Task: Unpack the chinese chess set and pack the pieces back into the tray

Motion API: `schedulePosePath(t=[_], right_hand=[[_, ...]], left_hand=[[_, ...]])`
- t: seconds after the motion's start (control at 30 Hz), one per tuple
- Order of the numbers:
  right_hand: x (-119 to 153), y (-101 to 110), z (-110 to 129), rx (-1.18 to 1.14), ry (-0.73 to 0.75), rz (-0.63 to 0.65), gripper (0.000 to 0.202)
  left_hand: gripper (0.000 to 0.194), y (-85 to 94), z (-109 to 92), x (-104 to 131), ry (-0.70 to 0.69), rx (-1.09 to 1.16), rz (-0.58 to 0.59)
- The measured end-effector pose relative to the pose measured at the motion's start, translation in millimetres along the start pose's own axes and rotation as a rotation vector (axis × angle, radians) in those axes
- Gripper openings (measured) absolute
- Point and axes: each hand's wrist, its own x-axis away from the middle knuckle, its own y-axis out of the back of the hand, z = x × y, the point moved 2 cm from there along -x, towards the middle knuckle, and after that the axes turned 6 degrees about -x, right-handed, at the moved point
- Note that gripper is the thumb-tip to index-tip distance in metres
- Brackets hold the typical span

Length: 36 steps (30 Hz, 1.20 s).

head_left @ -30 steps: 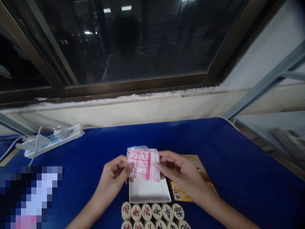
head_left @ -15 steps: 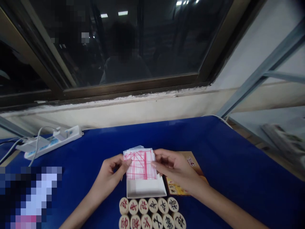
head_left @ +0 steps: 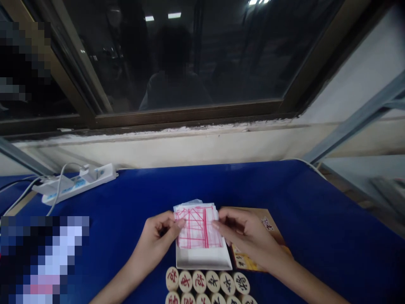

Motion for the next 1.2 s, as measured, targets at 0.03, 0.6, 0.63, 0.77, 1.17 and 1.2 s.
schedulePosePath(t=[0.03,0.6,0.63,0.77,1.17,1.2], right_hand=[[1,1,-2,-0.026,-0.029,-0.004,0.033],[16,8,0,-0.108,-0.042,-0.068,0.046],[16,9,-1,-0.079,-0.024,-0.089,0.044],[16,7,-3,0.085,0.067,-0.102,0.028],[14,14,3,0.426,0.177,-0.125,0.039],[13,18,2,0.444,0.182,-0.165,0.039]], left_hand=[[0.039,-0.9,1,1,0.001,0.003,0.008],[0.046,8.7,-2,6,0.009,0.093,0.021],[0.046,9.3,-3,6,0.001,0.073,0.022],[0.044,9.4,-8,6,-0.030,0.016,0.002],[0.027,19.9,-9,2,-0.160,-0.470,-0.318],[0.026,20.2,-10,1,-0.160,-0.468,-0.321]])
